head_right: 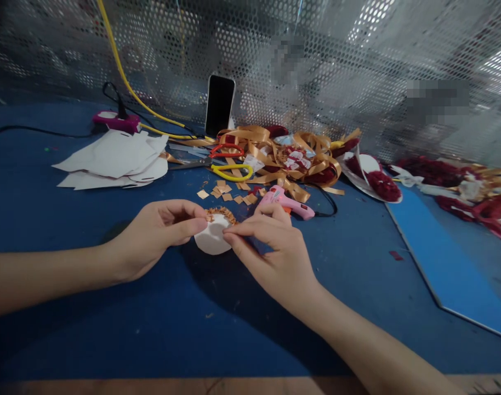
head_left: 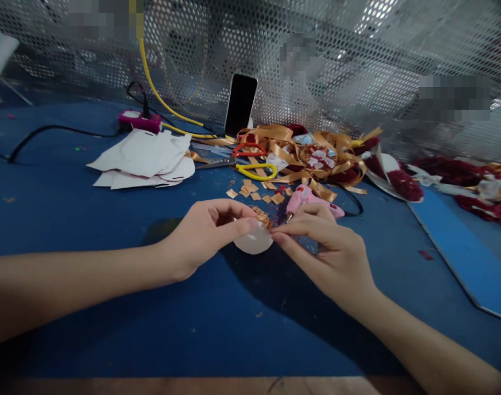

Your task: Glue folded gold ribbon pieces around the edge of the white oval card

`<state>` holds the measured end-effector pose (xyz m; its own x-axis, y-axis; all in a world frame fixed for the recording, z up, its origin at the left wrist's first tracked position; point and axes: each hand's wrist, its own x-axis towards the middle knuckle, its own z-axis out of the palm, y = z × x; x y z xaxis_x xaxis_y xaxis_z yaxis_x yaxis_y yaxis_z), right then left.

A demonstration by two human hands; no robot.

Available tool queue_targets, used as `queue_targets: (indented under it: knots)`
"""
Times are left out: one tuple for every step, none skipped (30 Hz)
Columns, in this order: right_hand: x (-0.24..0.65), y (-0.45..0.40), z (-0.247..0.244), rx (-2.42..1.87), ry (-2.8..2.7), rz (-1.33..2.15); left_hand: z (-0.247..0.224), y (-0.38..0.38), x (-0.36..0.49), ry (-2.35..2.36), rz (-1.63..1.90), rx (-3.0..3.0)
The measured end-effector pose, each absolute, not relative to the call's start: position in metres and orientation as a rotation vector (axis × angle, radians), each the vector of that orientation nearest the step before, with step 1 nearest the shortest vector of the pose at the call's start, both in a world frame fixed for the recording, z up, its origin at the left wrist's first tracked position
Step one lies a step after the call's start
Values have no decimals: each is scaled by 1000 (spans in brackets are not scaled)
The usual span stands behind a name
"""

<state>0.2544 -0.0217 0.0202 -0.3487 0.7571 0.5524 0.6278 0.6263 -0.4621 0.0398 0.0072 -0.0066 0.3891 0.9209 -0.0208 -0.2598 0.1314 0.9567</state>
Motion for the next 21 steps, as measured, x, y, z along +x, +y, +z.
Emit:
queue_targets:
  knots:
    - [256,-21,21,-1082,-2081,238,-6,7,40,761,995,1098]
    - [256,-21,22,-1061,-2091,280,-6,7,40,770,999,1093]
    - [257,-21,22,-1006,-2116,335,-6,8,40,784,1001,1090]
    - [258,-20,23,-928,-2154,390,-6,8,40,799,1002,1088]
    - [259,-20,24,-848,-2197,428,-6,8,40,814,1004,1085]
    - [259,-19,25,-785,-2239,436,-6,8,40,826,1008,1082]
    - [260,-19,25,-756,-2271,413,-7,9,40,830,1015,1080]
    - [261,-18,24,-767,-2291,363,-7,9,41,826,1021,1078]
    - [263,-17,24,-804,-2301,295,-7,10,41,818,1028,1076]
    - [265,-15,23,-846,-2305,217,-8,10,41,809,1031,1076]
    - [268,-13,23,-877,-2307,128,-8,10,42,800,1032,1080]
    - [271,-11,23,-898,-2319,33,-8,11,42,797,1034,1087]
    - [273,-7,24,-914,-2344,-63,-9,11,43,799,1028,1097]
    - [275,-1,25,-935,-2380,-153,-9,11,43,806,1031,1111]
    - [276,6,28,-980,-2432,-219,-9,11,44,807,1027,1127]
    - [275,15,31,-1041,-2493,-255,-9,11,44,809,1021,1132]
    - [273,27,35,-1122,-2549,-266,-9,12,44,817,1011,1135]
    - [269,40,39,-1222,-2618,-249,-9,12,44,823,1002,1136]
    - [264,55,44,-1267,-2656,-236,-9,12,44,829,996,1137]
    - [257,71,47,-1287,-2674,-236,-9,12,44,834,992,1137]
    - [251,88,50,-1309,-2694,-234,-8,12,44,839,991,1135]
